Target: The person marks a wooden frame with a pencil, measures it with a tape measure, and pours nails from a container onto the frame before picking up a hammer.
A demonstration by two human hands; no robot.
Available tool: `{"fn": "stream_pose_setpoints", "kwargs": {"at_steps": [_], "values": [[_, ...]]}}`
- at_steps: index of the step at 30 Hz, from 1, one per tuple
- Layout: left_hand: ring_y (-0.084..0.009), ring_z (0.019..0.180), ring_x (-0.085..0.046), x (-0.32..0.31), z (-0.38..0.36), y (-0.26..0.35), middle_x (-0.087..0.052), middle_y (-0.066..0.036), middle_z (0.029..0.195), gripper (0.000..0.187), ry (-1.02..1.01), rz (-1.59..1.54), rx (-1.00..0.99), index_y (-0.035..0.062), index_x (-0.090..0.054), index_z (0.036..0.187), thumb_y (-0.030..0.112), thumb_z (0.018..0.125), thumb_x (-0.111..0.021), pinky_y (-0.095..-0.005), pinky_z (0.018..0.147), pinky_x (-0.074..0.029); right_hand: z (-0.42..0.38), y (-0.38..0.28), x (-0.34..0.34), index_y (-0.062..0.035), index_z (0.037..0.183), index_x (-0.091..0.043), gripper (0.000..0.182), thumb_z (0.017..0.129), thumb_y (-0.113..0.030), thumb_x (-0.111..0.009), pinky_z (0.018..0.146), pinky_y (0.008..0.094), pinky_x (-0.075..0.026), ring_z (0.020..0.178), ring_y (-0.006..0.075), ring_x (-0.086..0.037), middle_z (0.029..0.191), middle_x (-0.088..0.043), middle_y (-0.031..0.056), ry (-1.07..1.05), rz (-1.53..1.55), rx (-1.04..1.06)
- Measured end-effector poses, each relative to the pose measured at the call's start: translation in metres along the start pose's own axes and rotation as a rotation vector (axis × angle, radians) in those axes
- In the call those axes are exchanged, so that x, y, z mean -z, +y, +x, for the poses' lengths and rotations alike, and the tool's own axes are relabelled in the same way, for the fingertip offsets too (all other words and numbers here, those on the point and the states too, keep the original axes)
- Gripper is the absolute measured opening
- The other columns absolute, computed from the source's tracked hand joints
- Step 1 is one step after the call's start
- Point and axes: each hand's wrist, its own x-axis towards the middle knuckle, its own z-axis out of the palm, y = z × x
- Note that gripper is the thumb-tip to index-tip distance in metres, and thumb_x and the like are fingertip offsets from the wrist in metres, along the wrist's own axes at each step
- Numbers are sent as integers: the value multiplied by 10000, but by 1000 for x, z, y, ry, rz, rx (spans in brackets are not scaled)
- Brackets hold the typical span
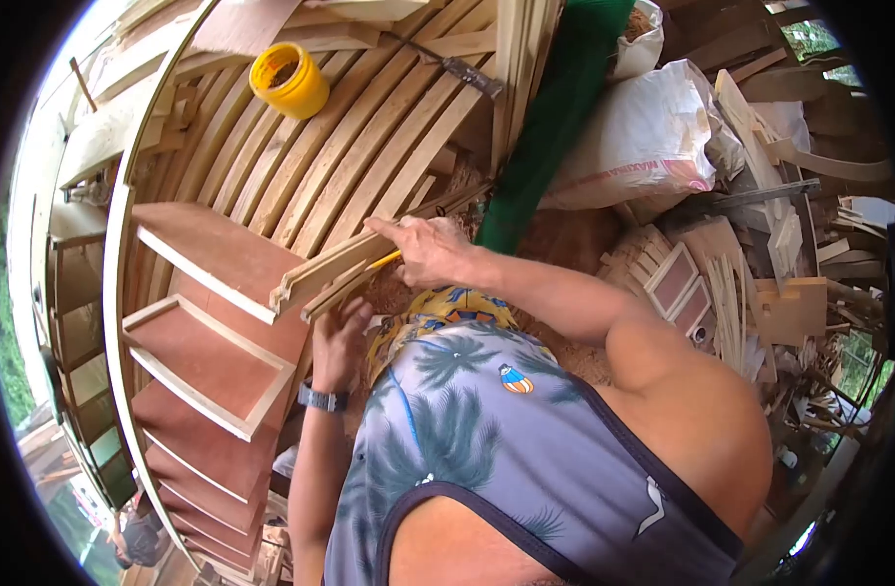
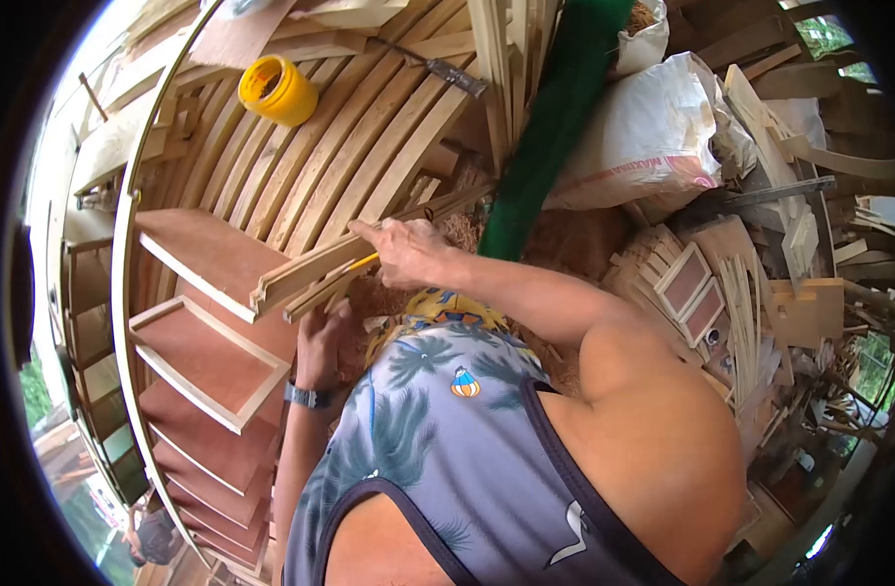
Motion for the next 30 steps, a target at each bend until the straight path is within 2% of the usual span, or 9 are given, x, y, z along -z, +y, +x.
{"fn": "stream_pose_setpoints", "kwargs": {"at_steps": [2, 4, 5, 9, 10, 15, 21, 25, 30], "values": [[-225, 1314, -536, 2, 46, -24, -523, -159, 1460, 639, 20, 1033, -877, 5, -375, 1535, 54, 977, -683, -361, 1047, -487, -7, 5, 6, -179, 1537, -399, 840, 787, -235, -773, 881, 502, -571, 1000, 408, -700, 1085, -690, 237, 44, 42, 17], [-204, 1285, -548, -56, 64, -4, -523, -147, 1461, 554, 80, 675, -895, 17, -439, 1508, 31, 996, -650, -347, 1021, -502, -9, 12, 9, -186, 1518, -413, 809, 781, -178, -746, 883, 521, -569, 1026, 430, -695, 1109, -689, 261, 20, 179, -59], [-185, 1243, -568, -85, 65, 12, -533, -127, 1448, 518, 17, 3, -477, 24, -464, 1496, 54, 1010, -642, -325, 983, -516, -16, 15, 20, -191, 1502, -419, 790, 776, -123, -722, 902, 532, -564, 1057, 446, -686, 1137, -692, 266, 104, 268, -137], [-211, 870, -659, -157, 108, 65, -719, -152, 1015, 325, -263, 328, -429, -20, -602, 1291, 215, 1070, -561, -373, 757, -536, -32, 68, 81, -77, 1433, -535, 638, 842, -128, -770, 949, 420, -575, 1109, 355, -704, 1196, -696, 247, 464, 339, -128], [-287, 859, -691, -184, 124, 87, -719, -207, 972, 294, -285, 425, -710, -17, -617, 1225, 210, 1040, -595, -406, 746, -542, -30, 96, 85, -118, 1406, -556, 610, 848, -207, -786, 919, 462, -572, 1101, 404, -690, 1183, -697, 249, 633, 320, -35], [-507, 960, -652, -302, 144, 152, -685, -296, 986, 447, 15, 525, -783, 13, -561, 1110, 400, 933, -701, -550, 822, -515, -42, 171, 186, -30, 1044, -719, 201, 895, -152, -661, 835, 389, -554, 981, 296, -741, 997, -743, 220, 599, 422, -131], [-513, 1121, -591, -345, 203, 168, -562, -348, 1222, 706, 176, 466, -563, -77, -492, 1200, 497, 871, -737, -525, 959, -492, 8, 237, 216, 27, 1039, -705, 258, 980, -205, -609, 851, 368, -529, 935, 176, -685, 974, -754, 166, 594, 526, -104], [-488, 1203, -568, -319, 223, 158, -518, -372, 1296, 792, 113, 438, -583, -96, -454, 1276, 496, 850, -763, -501, 1003, -487, 19, 218, 193, -27, 1309, -632, 357, 964, -117, -619, 891, 334, -519, 1029, 155, -640, 1071, -749, 76, 719, 426, -134], [-435, 1186, -625, -280, 229, 146, -620, -355, 1233, 716, -77, 536, -675, -95, -457, 1257, 410, 865, -776, -464, 998, -505, -6, 188, 170, 19, 1454, -519, 630, 880, -129, -733, 640, 299, -536, 715, 136, -659, 1031, -740, 115, 804, 666, -237]]}}
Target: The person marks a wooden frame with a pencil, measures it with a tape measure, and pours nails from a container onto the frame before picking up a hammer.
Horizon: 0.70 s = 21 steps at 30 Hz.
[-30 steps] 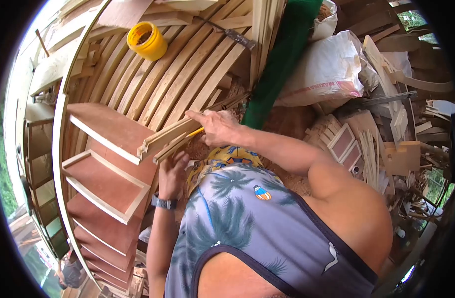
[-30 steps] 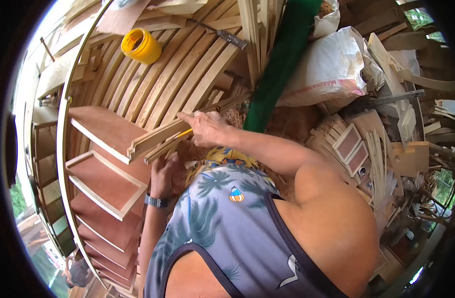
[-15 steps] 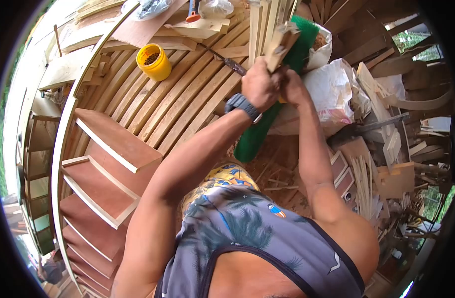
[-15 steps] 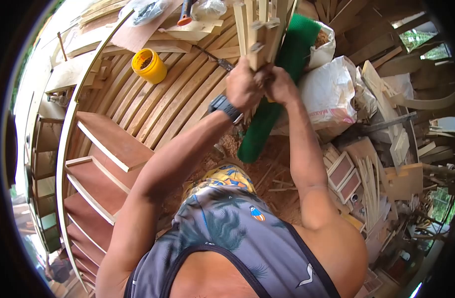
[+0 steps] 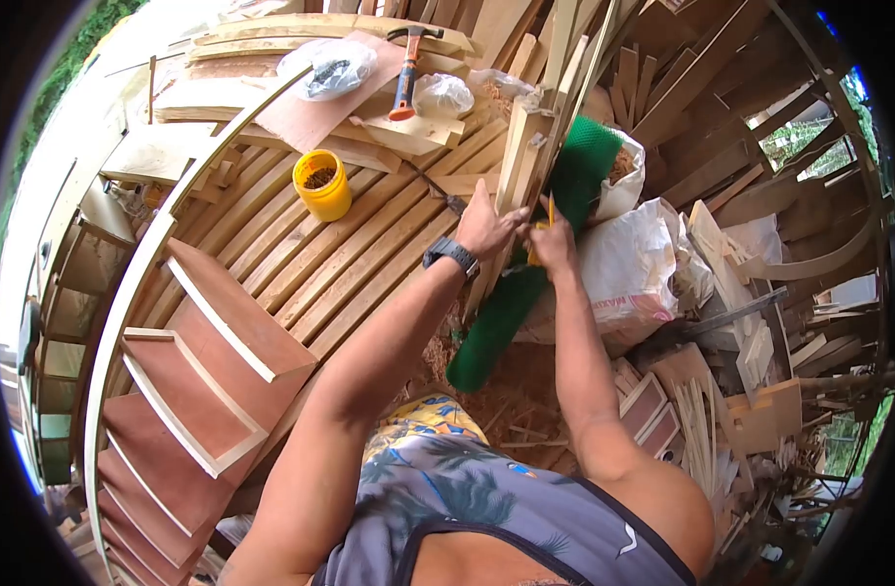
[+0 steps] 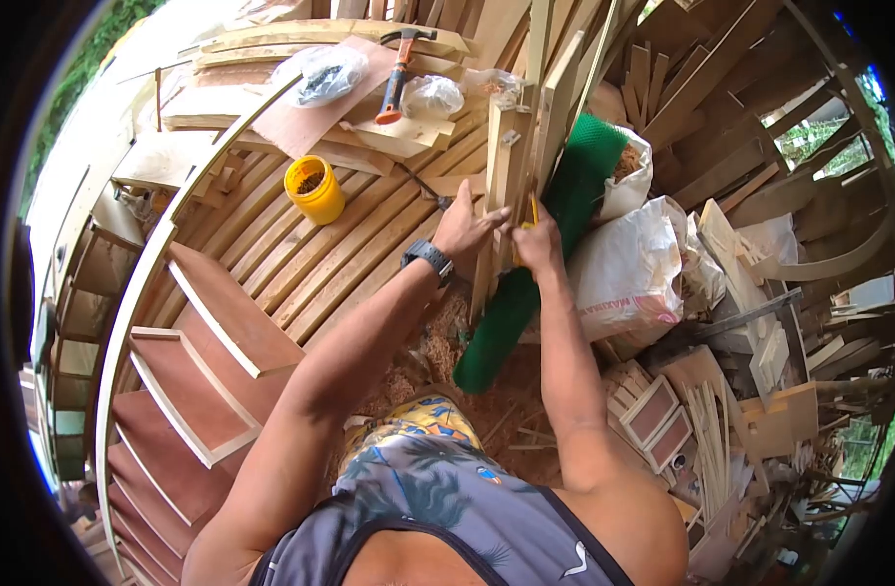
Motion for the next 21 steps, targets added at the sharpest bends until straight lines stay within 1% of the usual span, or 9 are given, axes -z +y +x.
{"fn": "stream_pose_setpoints", "kwargs": {"at_steps": [2, 4, 5, 6, 8, 10, 14, 18, 21], "values": [[-443, 1231, -609, 1, -4, -34, -607, -369, 1274, 920, 49, 118, -32, -118, -352, 1461, 448, 872, -776, -432, 1030, -492, -39, -46, -5, -40, 1265, -655, 513, 831, -252, -829, 788, 366, -566, 906, 212, -708, 1042, -748, 127, 33, -44, -244], [-453, 1230, -604, 35, -39, -12, -605, -373, 1270, 821, -41, 64, 18, -120, -418, 1422, 416, 898, -754, -442, 1028, -492, -48, 50, -22, 4, 1279, -654, 572, 834, -303, -842, 791, 361, -567, 886, 220, -715, 1022, -753, 143, 122, -177, -81], [-413, 1225, -626, 35, -56, -33, -621, -359, 1266, 710, -13, -3, -46, -111, -486, 1382, 396, 942, -716, -424, 1004, -510, -72, 33, -27, 41, 1249, -668, 601, 837, -357, -850, 802, 343, -558, 883, 200, -707, 1015, -751, 165, 11, -186, -188], [-407, 1120, -672, 26, -75, -68, -682, -296, 1199, 630, 34, -95, 81, -63, -575, 1292, 463, 960, -679, -445, 950, -527, -93, 20, -40, 8, 1267, -674, 483, 891, -268, -800, 535, 286, -518, 595, 121, -621, 782, -664, 42, -56, -72, -209], [-243, 994, -686, 53, -119, -69, -712, -117, 1106, 576, -307, -382, 359, 2, -616, 1237, 533, 1019, -570, -375, 837, -544, -127, 3, -68, -20, 1202, -703, 262, 985, -158, -650, 596, 265, -536, 692, 98, -638, 827, -664, 14, -211, 296, -229], [-169, 903, -642, 77, -172, -47, -684, -35, 1089, 555, -347, -895, 618, 88, -613, 1265, 582, 1033, -515, -356, 785, -533, -149, -5, -105, -43, 1139, -718, 202, 998, -137, -607, 670, 260, -538, 734, 97, -648, 878, -693, 15, -263, 407, -250], [-224, 1151, -645, 101, -234, -77, -643, -62, 1293, 627, -145, -1232, 530, 122, -541, 1378, 637, 1032, -448, -420, 948, -535, -182, -46, -171, -60, 1088, -691, 354, 1053, -370, -525, 798, 430, -551, 945, 363, -711, 986, -718, 215, -321, -40, 30], [-254, 1138, -659, 155, -292, -83, -666, -101, 1271, 650, -28, -1143, 515, 72, -559, 1361, 623, 1027, -474, -433, 968, -543, -216, -52, -219, -81, 1173, -719, 358, 1027, -359, -546, 884, 444, -561, 1020, 397, -703, 1055, -720, 233, -454, -154, 161], [-227, 999, -695, 176, -340, -80, -694, -93, 1163, 546, 122, -1012, 499, 71, -587, 1302, 545, 1065, -457, -374, 831, -579, -236, -83, -217, -79, 1182, -724, 405, 995, -407, -576, 907, 462, -554, 1048, 417, -689, 1057, -714, 265, -579, -209, 88]]}}
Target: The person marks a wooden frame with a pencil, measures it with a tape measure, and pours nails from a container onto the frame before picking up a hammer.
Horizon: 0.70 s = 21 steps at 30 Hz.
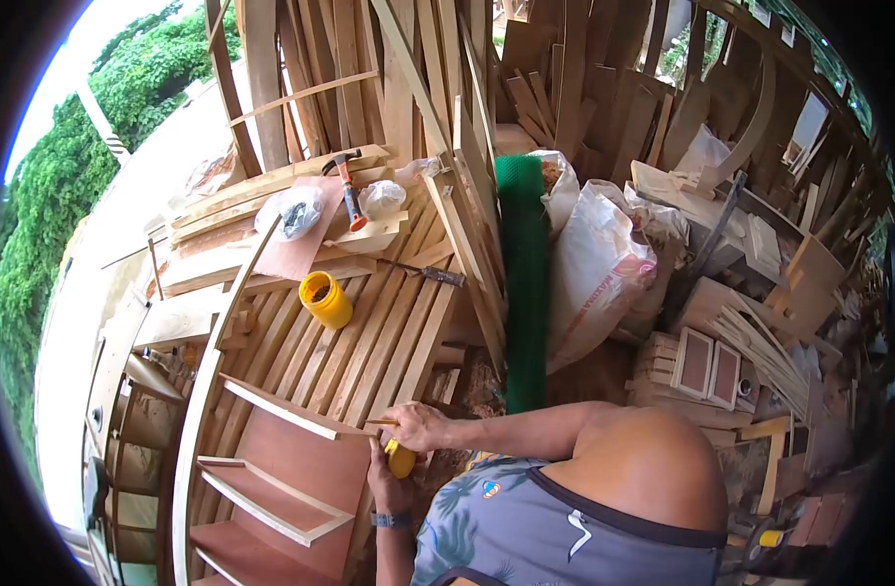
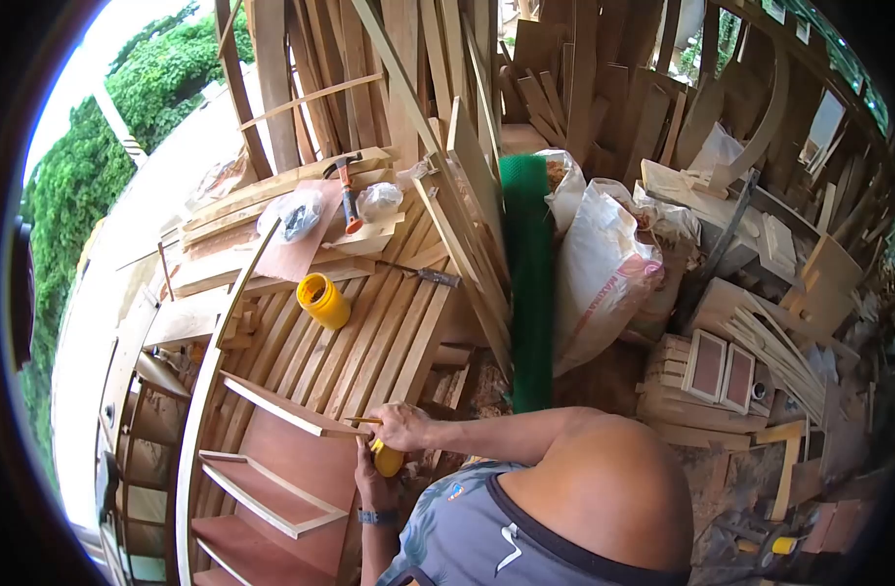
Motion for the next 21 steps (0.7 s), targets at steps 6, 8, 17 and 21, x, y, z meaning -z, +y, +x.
{"fn": "stream_pose_setpoints", "kwargs": {"at_steps": [6, 8, 17, 21], "values": [[-145, 840, -674, 30, -79, -11, -711, -116, 1033, 468, 199, 611, -233, 19, -642, 1221, 439, 1081, -491, -305, 712, -552, -23, -12, -48, -7, 1037, -745, 330, 911, -306, -686, 820, 357, -556, 890, 210, -711, 945, -762, 143, -426, 56, -114], [-164, 845, -675, 48, -97, -14, -714, -144, 1006, 444, 203, 729, -276, 9, -645, 1207, 416, 1061, -543, -332, 717, -542, -26, -13, -60, 2, 997, -753, 314, 841, -267, -711, 775, 369, -568, 823, 226, -724, 884, -757, 175, -450, 77, -15], [-314, 945, -714, 65, -185, -3, -720, -200, 1019, 348, 424, 780, -408, -2, -672, 1125, 299, 952, -699, -394, 845, -548, -28, -136, -65, 14, 1052, -662, 227, 851, -64, -733, 708, 257, -485, 779, 93, -569, 852, -623, -2, -980, 76, 110], [-250, 1012, -693, 90, -211, -28, -726, -165, 1084, 267, 531, 644, -375, -3, -694, 1123, 214, 976, -642, -357, 885, -534, 12, -208, -34, -20, 1039, -693, 185, 865, -71, -734, 699, 265, -495, 782, 97, -585, 863, -650, 29, -791, -143, 562]]}}
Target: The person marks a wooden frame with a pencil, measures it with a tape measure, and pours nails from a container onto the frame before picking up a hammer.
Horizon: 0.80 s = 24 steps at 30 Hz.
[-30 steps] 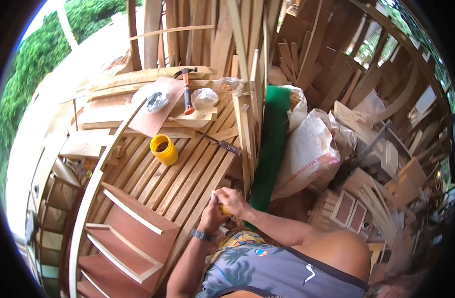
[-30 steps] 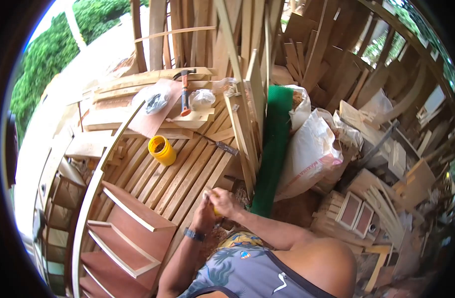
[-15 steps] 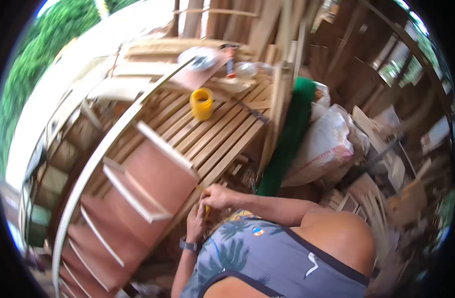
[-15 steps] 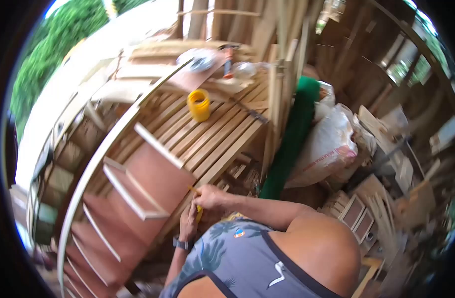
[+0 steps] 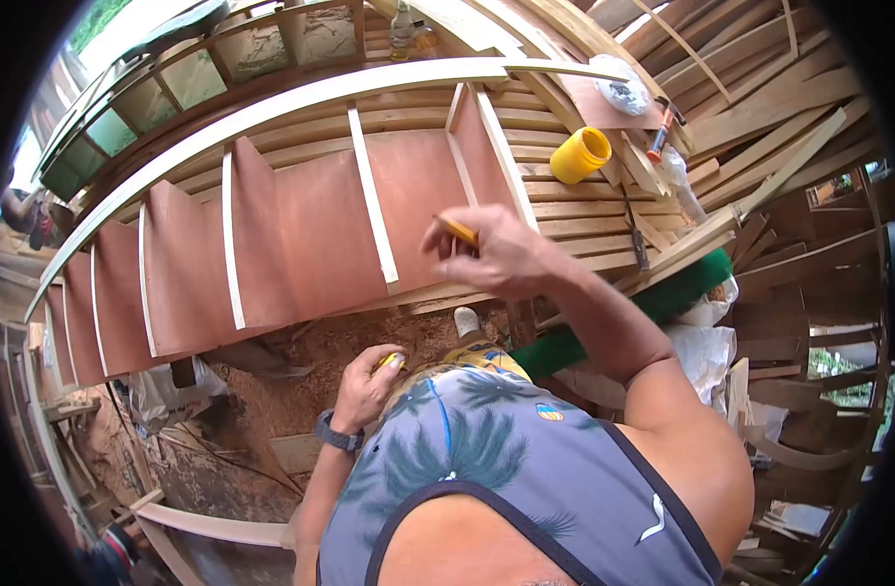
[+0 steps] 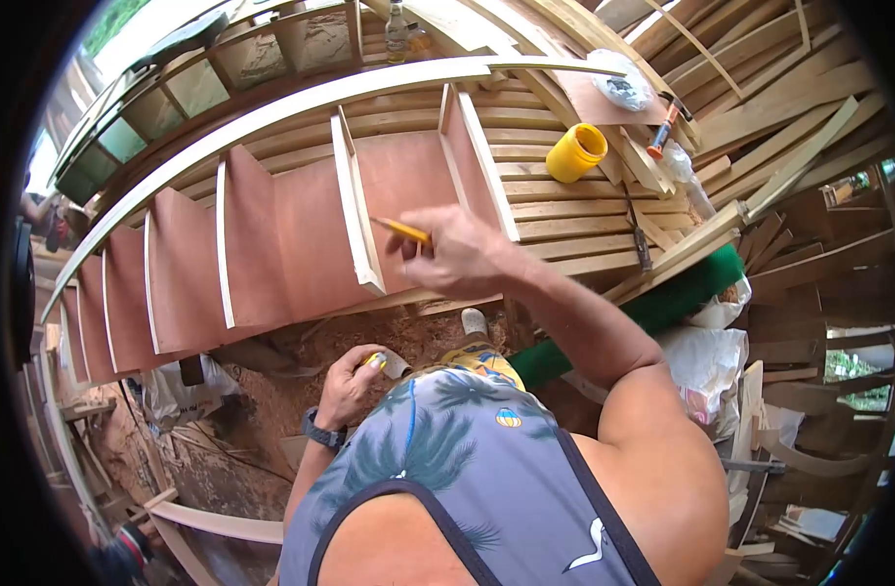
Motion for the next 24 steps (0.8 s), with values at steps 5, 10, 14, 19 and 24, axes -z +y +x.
{"fn": "stream_pose_setpoints", "kwargs": {"at_steps": [5, 10, 14, 19, 24], "values": [[-78, 937, -566, -9, -24, -25, -645, 3, 1030, 220, 321, -211, 189, 29, -664, 1168, 123, 1023, -529, -245, 825, -473, 93, 32, 136, -16, 1041, -718, 225, 874, -123, -613, 794, 366, -543, 838, 231, -684, 894, -724, 160, 331, -514, 72], [-127, 927, -633, -62, 0, 12, -671, -60, 1013, 327, 580, -455, 192, 26, -554, 1339, 142, 1040, -490, -277, 820, -528, 133, 73, 198, -2, 1073, -737, 323, 854, -110, -526, 888, 435, -554, 903, 330, -716, 954, -738, 233, 199, -723, 1], [-150, 847, -661, -107, 28, 33, -673, -84, 970, 388, 685, -614, 184, 8, -487, 1392, 211, 1063, -516, -283, 766, -548, 104, 76, 188, -106, 1165, -759, 378, 863, -58, -538, 887, 403, -570, 910, 316, -724, 1017, -759, 174, -80, -505, -21], [-149, 778, -668, -127, 47, 62, -678, -104, 984, 553, 807, -390, 96, 1, -357, 1492, 256, 1053, -577, -274, 710, -558, 96, 92, 172, -194, 1235, -740, 404, 846, -123, -659, 860, 408, -592, 950, 285, -733, 1031, -762, 147, 23, -837, 227], [-172, 759, -700, -112, 76, 77, -678, -129, 1033, 591, 821, -416, 101, 19, -325, 1523, 277, 1054, -576, -291, 657, -593, 108, 98, 166, -212, 1139, -774, 442, 741, -50, -671, 809, 433, -581, 874, 330, -729, 933, -763, 138, -99, -870, 73]]}}
